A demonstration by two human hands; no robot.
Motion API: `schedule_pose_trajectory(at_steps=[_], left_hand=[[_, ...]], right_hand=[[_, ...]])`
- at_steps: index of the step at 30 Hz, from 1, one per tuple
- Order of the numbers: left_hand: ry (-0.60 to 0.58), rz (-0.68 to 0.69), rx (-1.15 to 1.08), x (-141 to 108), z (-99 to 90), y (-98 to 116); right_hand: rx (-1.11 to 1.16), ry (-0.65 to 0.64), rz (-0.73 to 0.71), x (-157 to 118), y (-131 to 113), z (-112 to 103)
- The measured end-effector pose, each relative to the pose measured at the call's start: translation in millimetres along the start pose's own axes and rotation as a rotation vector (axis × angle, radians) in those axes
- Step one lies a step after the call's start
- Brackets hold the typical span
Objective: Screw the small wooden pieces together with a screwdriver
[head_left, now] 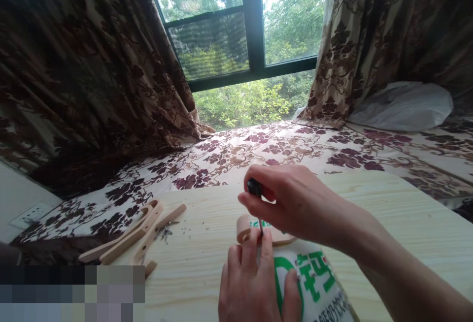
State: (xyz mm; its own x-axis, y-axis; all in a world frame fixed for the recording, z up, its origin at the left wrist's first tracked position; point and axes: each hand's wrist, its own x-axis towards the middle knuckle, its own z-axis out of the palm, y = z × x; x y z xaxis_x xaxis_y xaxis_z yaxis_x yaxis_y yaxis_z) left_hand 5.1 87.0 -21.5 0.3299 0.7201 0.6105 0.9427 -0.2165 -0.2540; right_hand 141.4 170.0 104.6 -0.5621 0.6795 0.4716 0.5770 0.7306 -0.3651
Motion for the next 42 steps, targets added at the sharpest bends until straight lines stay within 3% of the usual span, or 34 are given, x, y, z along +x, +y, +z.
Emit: schedule_pose_trajectory(at_steps=[3, 9, 15, 21, 27, 34, 39, 42], left_hand=[[-0.010, -0.006, 0.002, 1.0, -1.1, 1.0], [-0.003, 0.009, 0.005, 3.5, -0.3, -0.1], [-0.014, -0.015, 0.001, 0.1, 1.9, -0.4], [-0.007, 0.038, 0.012, 1.3, 4.5, -2.8], [0.009, -0.009, -0.019, -0.3, 2.5, -1.4], [-0.017, -0.030, -0.032, 2.3, 2.1, 3.9], [0.050, 0.015, -0.038, 3.5, 3.9, -0.4], [0.074, 0.038, -0.033, 2.3, 7.0, -1.9]], right_hand=[[0.033, -0.023, -0.063, -0.2, -4.1, 2.9], [-0.063, 0.109, 0.070, 2.5, -1.9, 11.1], [0.183, -0.095, -0.092, -0.8, -3.2, 0.9], [0.014, 0.048, 0.084, 1.3, 2.1, 7.3], [0.158, -0.093, -0.078, -3.6, -6.1, -2.4], [0.047, 0.038, 0.093, 0.1, 2.7, 4.6], [0.180, -0.066, -0.037, -1.2, -0.3, 1.2], [0.148, -0.020, -0.008, 0.6, 0.9, 4.1]])
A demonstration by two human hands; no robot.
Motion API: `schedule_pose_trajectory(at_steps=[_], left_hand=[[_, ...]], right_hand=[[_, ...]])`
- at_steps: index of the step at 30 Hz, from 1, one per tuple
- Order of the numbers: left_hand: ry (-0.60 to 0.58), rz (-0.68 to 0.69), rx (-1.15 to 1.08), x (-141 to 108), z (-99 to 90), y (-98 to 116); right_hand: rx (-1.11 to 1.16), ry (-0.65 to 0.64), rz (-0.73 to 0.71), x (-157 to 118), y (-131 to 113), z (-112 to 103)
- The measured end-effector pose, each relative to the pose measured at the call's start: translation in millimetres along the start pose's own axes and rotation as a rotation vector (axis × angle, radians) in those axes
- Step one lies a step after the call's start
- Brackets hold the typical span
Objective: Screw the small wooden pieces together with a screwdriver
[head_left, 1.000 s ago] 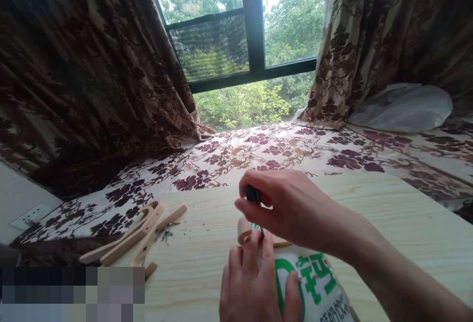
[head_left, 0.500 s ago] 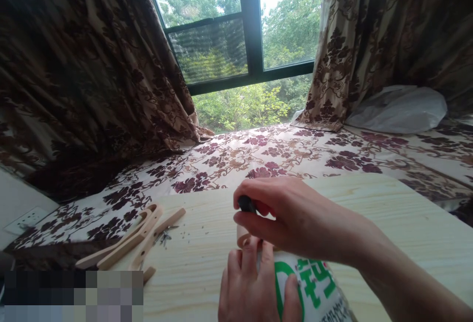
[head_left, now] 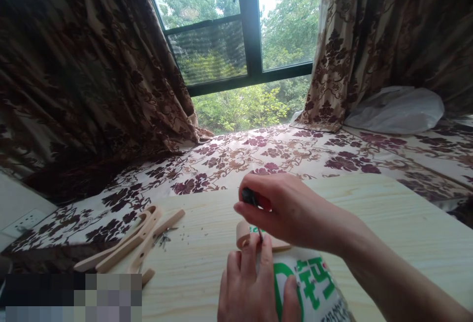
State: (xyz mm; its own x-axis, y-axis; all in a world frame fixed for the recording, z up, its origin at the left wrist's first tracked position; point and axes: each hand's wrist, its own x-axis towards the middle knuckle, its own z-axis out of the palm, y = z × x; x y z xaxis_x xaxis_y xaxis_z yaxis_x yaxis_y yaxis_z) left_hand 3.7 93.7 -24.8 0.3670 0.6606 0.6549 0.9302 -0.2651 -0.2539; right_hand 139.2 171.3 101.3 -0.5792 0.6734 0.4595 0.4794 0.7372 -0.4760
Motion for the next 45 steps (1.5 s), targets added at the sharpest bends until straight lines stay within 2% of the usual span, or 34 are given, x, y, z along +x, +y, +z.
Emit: schedule_pose_trajectory(at_steps=[4, 7, 10, 13, 17, 23, 30, 37, 42, 45], left_hand=[[-0.031, -0.117, -0.062, -1.1, 0.1, 6.8], [-0.038, -0.160, -0.088, -1.1, -2.5, 9.2], [-0.057, -0.135, -0.092, -0.7, -3.7, 7.4], [-0.008, -0.119, -0.104, 0.3, -1.3, 8.3], [0.047, -0.185, -0.123, 2.0, 2.8, 14.3], [0.048, -0.185, -0.121, 2.3, 2.0, 15.7], [0.021, -0.183, -0.109, 1.8, 1.5, 13.8], [0.042, -0.158, -0.102, 0.6, 4.5, 12.9], [0.053, -0.163, -0.065, 0.3, 5.9, 13.3], [0.058, -0.160, -0.074, -1.3, 7.2, 12.1]], right_hand=[[-0.074, 0.075, 0.079, 1.1, 1.7, 1.7], [-0.013, -0.015, 0.000, -1.6, -2.7, -2.5], [0.046, -0.096, -0.057, -2.8, -5.4, -3.5], [0.026, -0.049, -0.006, 0.2, -1.9, 1.8], [-0.026, 0.018, 0.088, 3.0, 3.1, 5.2], [0.098, -0.042, -0.026, -1.3, -0.6, -4.6], [-0.028, 0.028, 0.111, 1.9, 3.4, -0.5], [0.019, -0.051, -0.041, -1.8, -4.0, -4.6], [-0.022, 0.036, 0.058, 1.8, -0.7, 0.8], [-0.043, 0.018, 0.048, -0.3, -2.7, -0.7]])
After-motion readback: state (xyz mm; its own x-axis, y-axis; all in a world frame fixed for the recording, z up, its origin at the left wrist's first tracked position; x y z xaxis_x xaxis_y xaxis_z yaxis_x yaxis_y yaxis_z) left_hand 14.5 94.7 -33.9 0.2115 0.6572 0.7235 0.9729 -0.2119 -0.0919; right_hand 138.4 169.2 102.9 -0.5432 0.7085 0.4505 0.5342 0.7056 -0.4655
